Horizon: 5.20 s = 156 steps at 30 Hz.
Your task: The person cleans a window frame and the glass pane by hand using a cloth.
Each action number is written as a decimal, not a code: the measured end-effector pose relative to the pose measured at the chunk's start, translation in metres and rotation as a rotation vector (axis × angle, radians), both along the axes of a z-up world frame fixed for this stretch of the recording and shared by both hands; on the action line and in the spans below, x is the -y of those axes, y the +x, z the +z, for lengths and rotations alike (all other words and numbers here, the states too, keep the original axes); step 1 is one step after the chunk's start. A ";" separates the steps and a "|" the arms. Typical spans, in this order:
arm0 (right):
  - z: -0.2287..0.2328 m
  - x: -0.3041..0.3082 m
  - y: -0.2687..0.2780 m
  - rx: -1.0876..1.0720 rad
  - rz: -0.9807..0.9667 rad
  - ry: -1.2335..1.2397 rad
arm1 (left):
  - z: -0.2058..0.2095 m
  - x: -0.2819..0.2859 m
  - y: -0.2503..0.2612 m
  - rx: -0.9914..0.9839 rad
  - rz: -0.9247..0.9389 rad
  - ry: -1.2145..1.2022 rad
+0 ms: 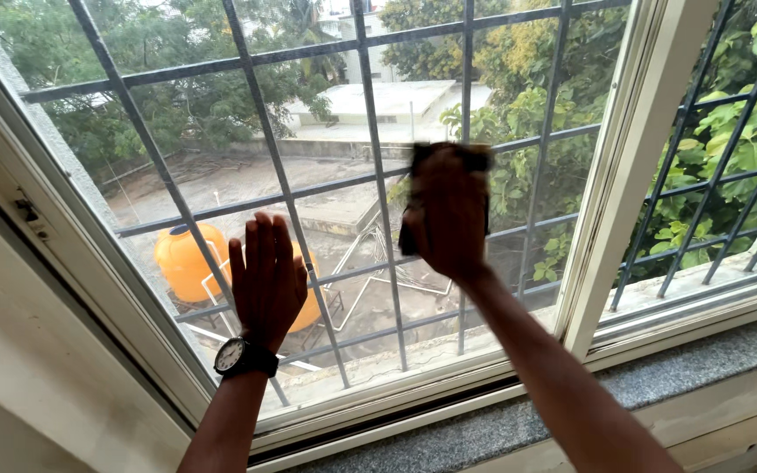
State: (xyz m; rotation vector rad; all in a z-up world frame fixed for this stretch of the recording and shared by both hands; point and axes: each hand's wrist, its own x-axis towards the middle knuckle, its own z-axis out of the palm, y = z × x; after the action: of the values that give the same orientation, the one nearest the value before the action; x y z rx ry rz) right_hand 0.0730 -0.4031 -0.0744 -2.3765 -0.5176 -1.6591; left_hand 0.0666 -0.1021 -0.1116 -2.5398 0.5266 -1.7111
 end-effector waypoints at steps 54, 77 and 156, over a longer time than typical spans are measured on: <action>-0.060 0.100 0.028 0.129 -0.187 1.005 | -0.036 0.129 -0.014 -0.072 -0.198 0.236; -0.124 -0.015 0.008 0.174 -0.177 0.066 | -0.076 -0.081 -0.057 -0.179 0.089 -0.165; -0.187 -0.076 -0.031 -0.198 -0.080 -0.309 | -0.153 0.007 -0.037 -0.331 0.038 0.045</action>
State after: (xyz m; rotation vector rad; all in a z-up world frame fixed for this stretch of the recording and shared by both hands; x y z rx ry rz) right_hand 0.0416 -0.3273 -0.2612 -2.7783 -0.6940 -1.4395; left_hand 0.0294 -0.1086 -0.2648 -2.7942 0.5180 -1.2548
